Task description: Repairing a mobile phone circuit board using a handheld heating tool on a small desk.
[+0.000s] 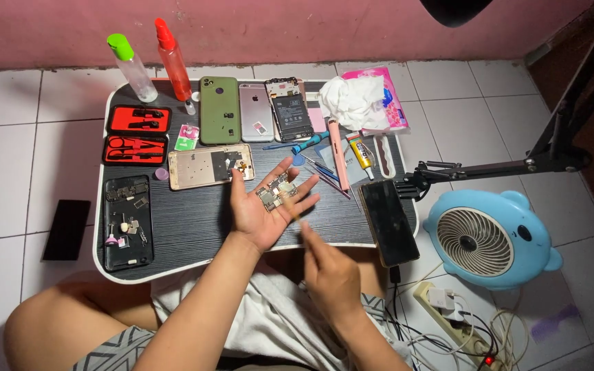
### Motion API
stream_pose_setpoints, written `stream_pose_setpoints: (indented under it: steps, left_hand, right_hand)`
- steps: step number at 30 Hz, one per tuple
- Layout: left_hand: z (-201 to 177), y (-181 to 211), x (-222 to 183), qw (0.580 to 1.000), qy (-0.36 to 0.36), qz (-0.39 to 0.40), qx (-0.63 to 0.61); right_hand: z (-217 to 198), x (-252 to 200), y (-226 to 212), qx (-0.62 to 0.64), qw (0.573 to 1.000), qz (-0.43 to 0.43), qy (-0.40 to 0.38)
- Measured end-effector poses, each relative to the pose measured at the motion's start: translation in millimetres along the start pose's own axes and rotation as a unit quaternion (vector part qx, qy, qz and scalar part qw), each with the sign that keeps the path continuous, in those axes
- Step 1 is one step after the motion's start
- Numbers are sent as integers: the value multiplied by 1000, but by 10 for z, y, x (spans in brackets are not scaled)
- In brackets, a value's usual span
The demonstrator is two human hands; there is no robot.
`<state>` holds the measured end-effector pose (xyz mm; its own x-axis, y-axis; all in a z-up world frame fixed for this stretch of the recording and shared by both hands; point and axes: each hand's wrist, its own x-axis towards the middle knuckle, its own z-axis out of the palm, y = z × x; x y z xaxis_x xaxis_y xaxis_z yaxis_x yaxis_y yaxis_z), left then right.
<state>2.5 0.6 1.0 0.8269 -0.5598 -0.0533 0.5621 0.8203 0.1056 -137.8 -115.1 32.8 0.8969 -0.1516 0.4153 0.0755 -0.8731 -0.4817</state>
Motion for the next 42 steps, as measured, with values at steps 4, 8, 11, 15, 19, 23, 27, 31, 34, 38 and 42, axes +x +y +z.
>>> stream_pose_setpoints:
  steps: [4,8,11,15,19,23,27,31,34,38,42]
  left_hand:
    - [61,-2,-33,999,43,-5,-7]
    - [41,9,-40,999,38,0,-4]
    - [67,0,-39,999,38,-5,-3]
    - [-9,-4,-12,1000,2,-4,-9]
    - [73,6,-31,1000,28,-5,9]
    - [52,12,-40,999,42,-2,25]
    - [131,-5,-55,998,52,-4,42]
    - [10,10,14,1000,7,-12,10]
    - [-2,-16,37,994,102,-35,29]
    - [-15,9,56,995,88,-39,36]
    - [-13,-9,69,992,98,-42,67]
  right_hand:
    - [-59,-6,13,32,998,-30,-53]
    - [-84,-4,-22,4,1000,8,-26]
    - [-108,56,-17,14,999,27,-35]
    - [-67,2,-31,40,998,-14,-40]
    - [-98,128,-51,28,999,15,-16]
    - [-53,97,-43,-8,1000,9,-20]
    - [-6,196,54,-112,992,54,33]
    - [-10,156,24,25,997,-42,-54]
    - [131,131,235,-55,998,20,27]
    - [130,187,113,-18,1000,7,-9]
    - [80,338,78,-32,999,4,25]
